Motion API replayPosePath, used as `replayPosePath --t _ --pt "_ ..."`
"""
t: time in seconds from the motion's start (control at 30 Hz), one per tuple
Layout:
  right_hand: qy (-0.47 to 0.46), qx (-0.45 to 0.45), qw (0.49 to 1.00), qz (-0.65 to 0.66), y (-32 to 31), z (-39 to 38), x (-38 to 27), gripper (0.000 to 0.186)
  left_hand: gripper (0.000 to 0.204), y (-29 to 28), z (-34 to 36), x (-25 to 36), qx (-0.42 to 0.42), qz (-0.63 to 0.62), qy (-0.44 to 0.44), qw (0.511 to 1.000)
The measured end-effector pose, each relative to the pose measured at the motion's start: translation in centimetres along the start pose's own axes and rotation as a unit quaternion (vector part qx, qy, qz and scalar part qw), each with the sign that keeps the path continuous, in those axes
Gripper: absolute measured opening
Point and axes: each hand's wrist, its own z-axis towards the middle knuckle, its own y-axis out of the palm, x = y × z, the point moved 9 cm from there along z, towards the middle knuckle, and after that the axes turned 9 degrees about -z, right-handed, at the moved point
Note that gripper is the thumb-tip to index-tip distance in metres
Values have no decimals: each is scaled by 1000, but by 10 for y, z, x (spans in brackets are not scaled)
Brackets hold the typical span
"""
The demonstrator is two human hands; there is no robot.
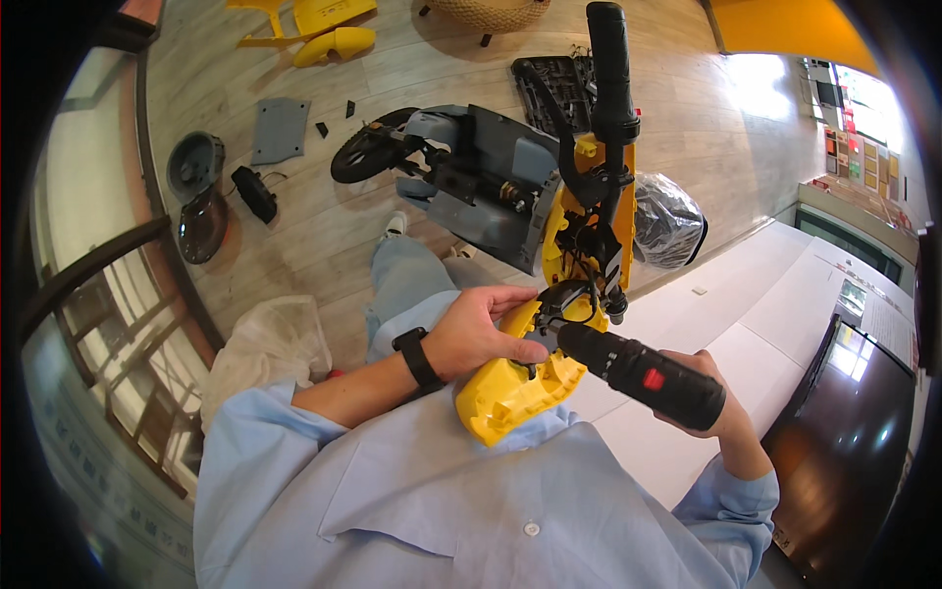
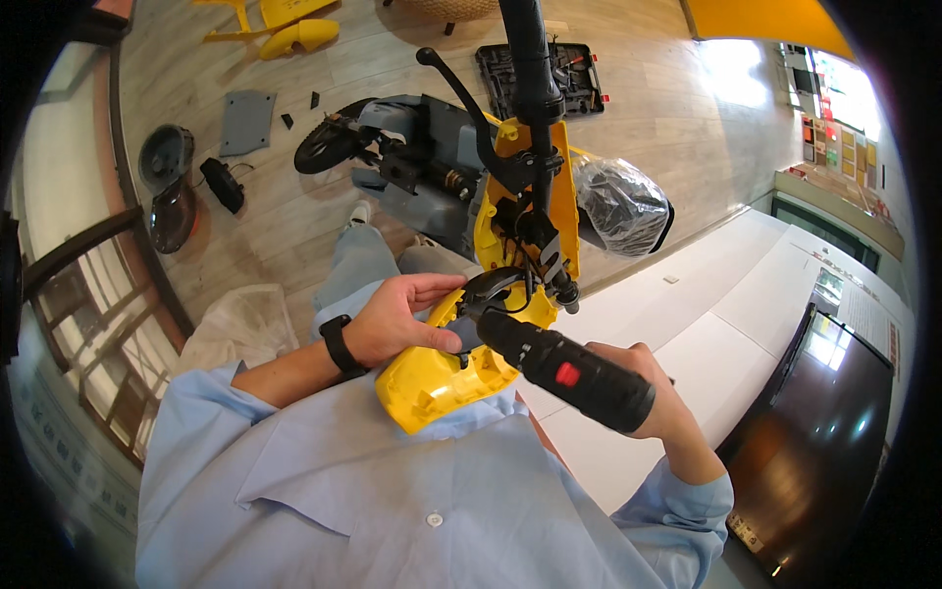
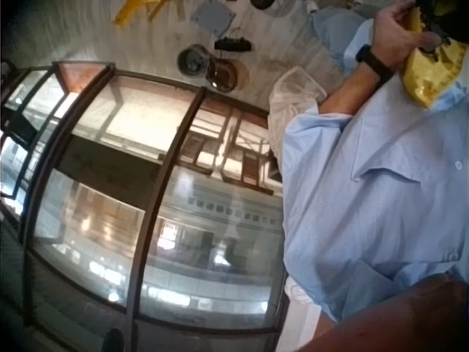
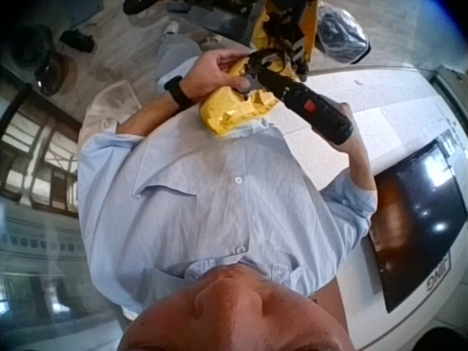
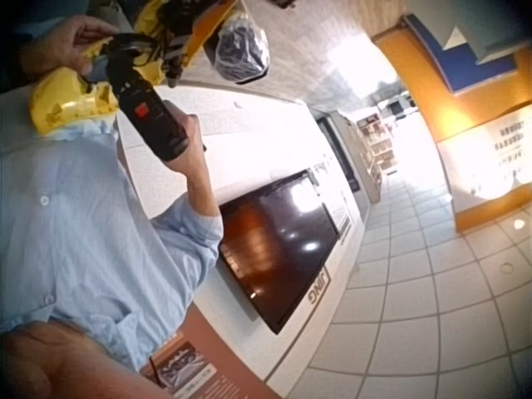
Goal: The recorder is assembling or repairing a yellow plastic motorcycle fairing/dashboard component using a cordless drill.
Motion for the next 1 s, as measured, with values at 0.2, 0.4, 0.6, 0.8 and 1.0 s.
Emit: replayPosePath --t 0.2,0.4,0.6,0.8,1.0 --pt "-11 -92 995 30 5 17 -11 43 92 -5 3 7 -1 102 19 995" --pt "-47 -36 998 19 -2 21 -16 39 91 -3 0 5 -4 60 4 998" --pt "10 -76 995 63 -3 32 -15 30 87 -7 0 2 9 66 -5 998" --pt "1 -99 994 40 4 34 -15 34 92 -13 3 -4 5 94 10 996" --pt "-14 -59 997 49 -6 37 -19 33 92 -8 0 2 5 45 11 999"
